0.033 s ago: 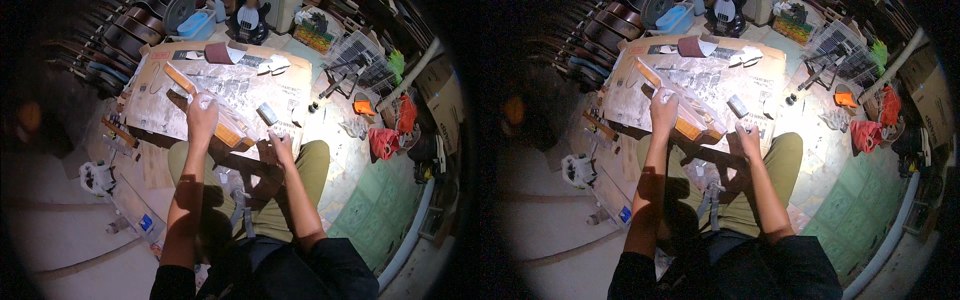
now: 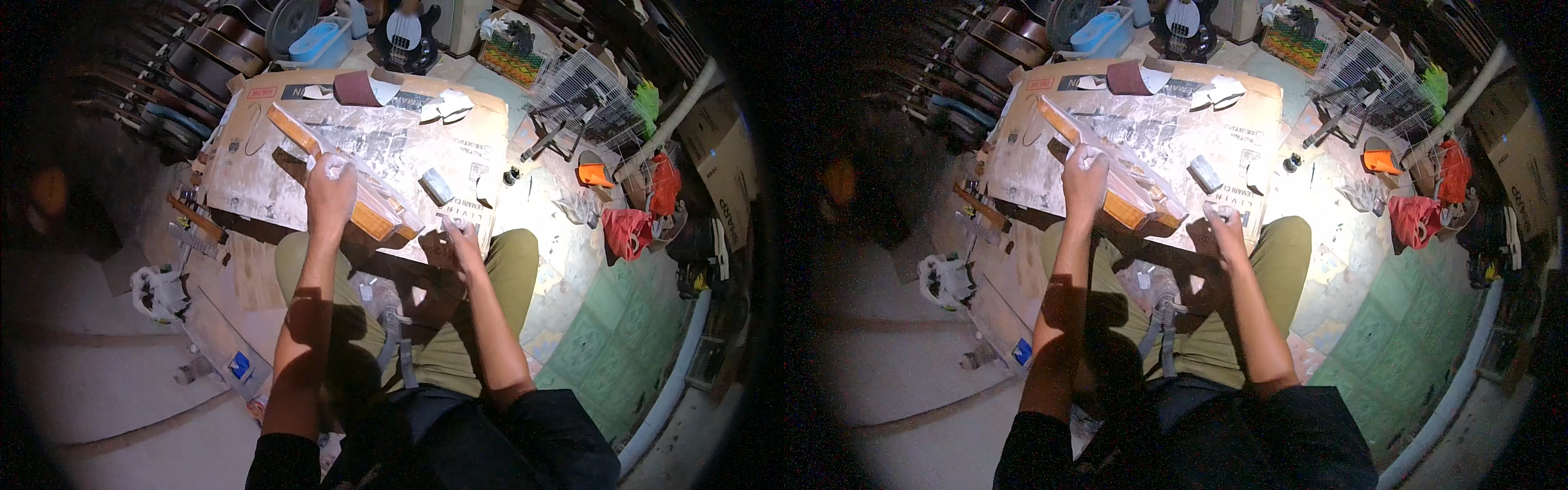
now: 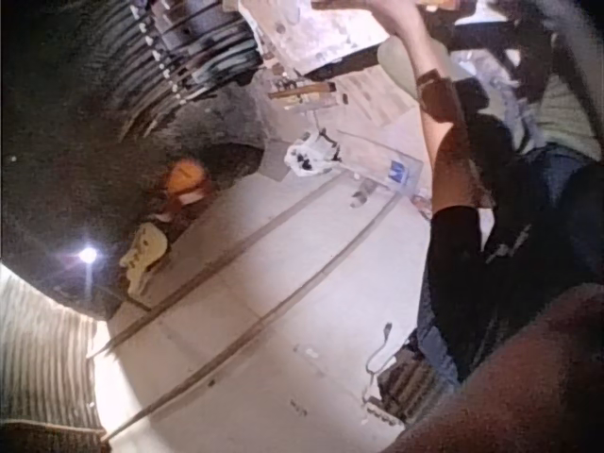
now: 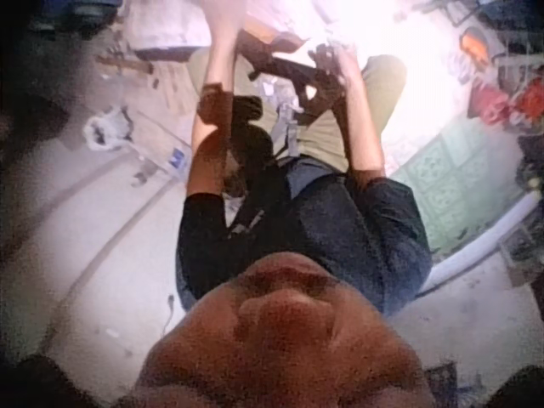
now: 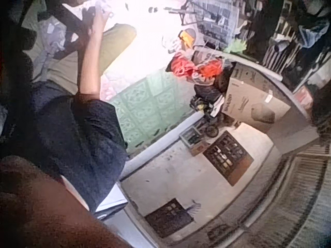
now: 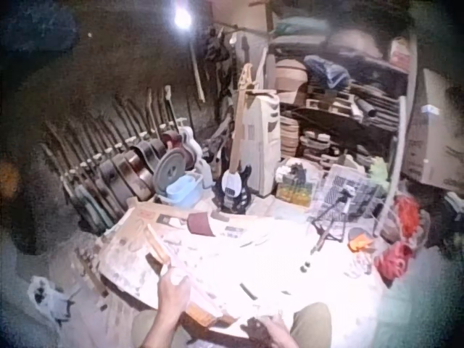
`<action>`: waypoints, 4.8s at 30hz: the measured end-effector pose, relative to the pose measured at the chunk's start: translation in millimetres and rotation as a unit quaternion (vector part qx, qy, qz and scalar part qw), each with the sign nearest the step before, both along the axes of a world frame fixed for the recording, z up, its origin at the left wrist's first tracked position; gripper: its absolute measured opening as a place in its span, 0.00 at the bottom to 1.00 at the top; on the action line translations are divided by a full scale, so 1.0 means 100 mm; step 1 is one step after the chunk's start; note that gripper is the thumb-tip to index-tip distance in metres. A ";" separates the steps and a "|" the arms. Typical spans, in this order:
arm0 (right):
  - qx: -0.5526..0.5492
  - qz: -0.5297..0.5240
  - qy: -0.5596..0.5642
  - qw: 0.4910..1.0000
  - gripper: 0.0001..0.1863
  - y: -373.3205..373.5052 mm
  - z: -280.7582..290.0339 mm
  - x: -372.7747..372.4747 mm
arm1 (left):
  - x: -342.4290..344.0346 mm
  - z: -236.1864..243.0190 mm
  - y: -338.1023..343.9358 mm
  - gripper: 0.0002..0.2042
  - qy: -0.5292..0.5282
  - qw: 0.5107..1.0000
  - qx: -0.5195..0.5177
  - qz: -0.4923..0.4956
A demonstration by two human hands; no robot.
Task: The person sands the wooden body of an electric guitar using a small block and a cloth to smooth the surfaces and edges.
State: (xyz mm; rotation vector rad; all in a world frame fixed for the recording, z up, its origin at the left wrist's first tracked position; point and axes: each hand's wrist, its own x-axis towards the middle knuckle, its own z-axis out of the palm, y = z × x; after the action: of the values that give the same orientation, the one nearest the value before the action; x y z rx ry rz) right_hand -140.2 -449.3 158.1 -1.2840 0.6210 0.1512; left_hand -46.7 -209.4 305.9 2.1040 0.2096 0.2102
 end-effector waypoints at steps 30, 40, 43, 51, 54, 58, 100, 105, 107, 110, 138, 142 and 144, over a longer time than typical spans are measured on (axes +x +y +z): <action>-0.255 0.162 -0.184 0.935 0.22 0.41 0.38 -0.22 | 0.09 -0.10 -0.10 0.11 -0.072 0.996 0.045 -0.023; -0.276 0.141 -0.293 0.904 0.20 0.79 0.58 -0.22 | -0.04 -0.25 0.12 0.08 -0.037 0.999 -0.030 -0.006; -0.307 0.144 -0.283 0.897 0.19 0.76 0.49 -0.23 | -0.11 -0.36 0.23 0.07 -0.061 0.998 -0.019 -0.014; -0.301 0.127 -0.301 0.896 0.19 0.83 0.43 -0.25 | -0.13 -0.38 0.27 0.07 -0.074 0.997 0.005 -0.010; -0.343 0.136 -0.265 0.891 0.18 0.86 0.43 -0.21 | -0.15 -0.36 0.29 0.08 -0.045 0.999 -0.008 -0.018; -0.316 0.120 -0.323 0.884 0.16 0.96 0.52 -0.27 | -0.15 -0.41 0.35 0.08 -0.034 0.999 -0.007 0.006; -0.368 0.352 -0.277 0.815 0.19 -0.13 0.40 0.15 | 0.13 -0.05 -0.22 0.13 -0.049 0.997 0.053 0.018; -0.382 0.376 -0.207 0.818 0.18 -0.12 0.43 0.32 | 0.12 -0.04 -0.21 0.13 -0.032 0.999 0.040 0.011; -0.389 0.308 -0.272 0.825 0.17 -0.05 0.42 0.27 | 0.12 -0.04 -0.22 0.12 -0.029 0.999 0.038 0.015; -0.403 0.270 -0.323 0.813 0.17 -0.10 0.34 0.26 | 0.12 -0.04 -0.24 0.12 -0.023 0.999 0.046 0.012; -0.128 0.207 -0.108 0.964 0.12 0.20 0.16 0.30 | 0.09 -0.09 -0.12 0.11 -0.052 0.999 0.018 -0.002; -0.272 0.172 -0.154 0.934 0.15 0.30 0.26 0.33 | 0.07 -0.08 -0.11 0.11 -0.052 0.998 0.024 -0.004; -0.310 0.169 -0.152 0.923 0.17 0.35 0.32 0.38 | 0.06 -0.07 -0.10 0.10 -0.058 0.998 0.024 -0.003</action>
State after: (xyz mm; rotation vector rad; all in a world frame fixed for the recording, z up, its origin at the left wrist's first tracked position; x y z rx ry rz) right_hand -102.3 -414.4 190.5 -1.9829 0.1670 0.0328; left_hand -40.4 -219.0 298.4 2.1316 0.1310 0.3360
